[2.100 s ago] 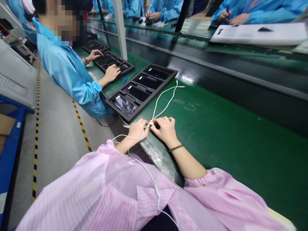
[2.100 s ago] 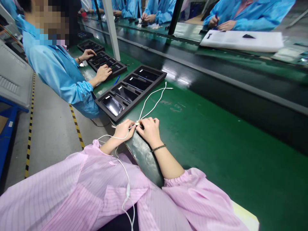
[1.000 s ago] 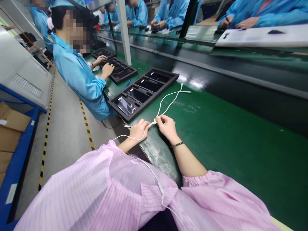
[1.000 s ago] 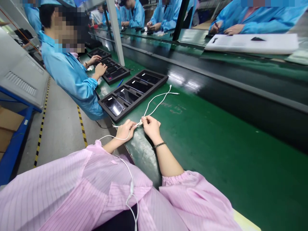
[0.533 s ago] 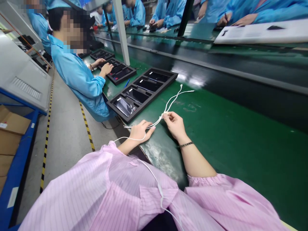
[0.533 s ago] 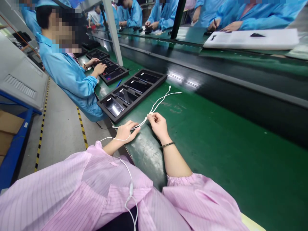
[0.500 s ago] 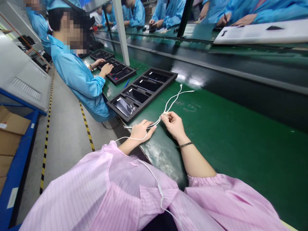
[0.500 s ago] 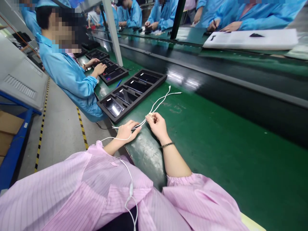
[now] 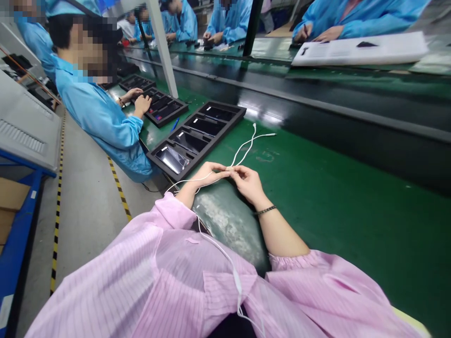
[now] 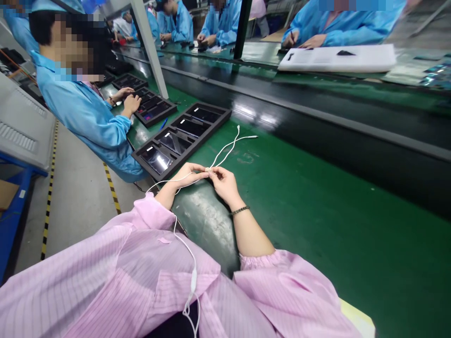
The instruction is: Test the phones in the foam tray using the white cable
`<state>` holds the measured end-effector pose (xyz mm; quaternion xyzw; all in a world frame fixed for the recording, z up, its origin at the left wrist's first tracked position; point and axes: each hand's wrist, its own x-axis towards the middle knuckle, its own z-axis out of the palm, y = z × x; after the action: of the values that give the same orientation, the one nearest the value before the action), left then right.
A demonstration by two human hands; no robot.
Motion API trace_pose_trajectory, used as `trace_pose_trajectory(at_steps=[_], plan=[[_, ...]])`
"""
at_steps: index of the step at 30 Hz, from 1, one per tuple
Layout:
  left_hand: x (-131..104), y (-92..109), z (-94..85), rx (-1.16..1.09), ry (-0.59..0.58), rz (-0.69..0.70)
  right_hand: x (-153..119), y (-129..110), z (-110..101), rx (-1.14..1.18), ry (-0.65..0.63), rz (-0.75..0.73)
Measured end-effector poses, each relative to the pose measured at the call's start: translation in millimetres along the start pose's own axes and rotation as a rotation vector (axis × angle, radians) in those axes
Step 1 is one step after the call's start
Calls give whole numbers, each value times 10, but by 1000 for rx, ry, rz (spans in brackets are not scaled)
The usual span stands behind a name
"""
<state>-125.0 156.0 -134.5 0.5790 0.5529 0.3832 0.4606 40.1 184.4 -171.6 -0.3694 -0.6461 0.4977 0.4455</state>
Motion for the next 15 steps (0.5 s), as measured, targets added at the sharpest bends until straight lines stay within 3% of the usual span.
trace_pose_trajectory(at_steps=[10, 15], plan=[[21, -97, 26, 252, 71, 120, 65, 79, -39, -47, -74, 43], [54, -134, 35, 218, 89, 131, 100, 123, -14, -25, -105, 60]])
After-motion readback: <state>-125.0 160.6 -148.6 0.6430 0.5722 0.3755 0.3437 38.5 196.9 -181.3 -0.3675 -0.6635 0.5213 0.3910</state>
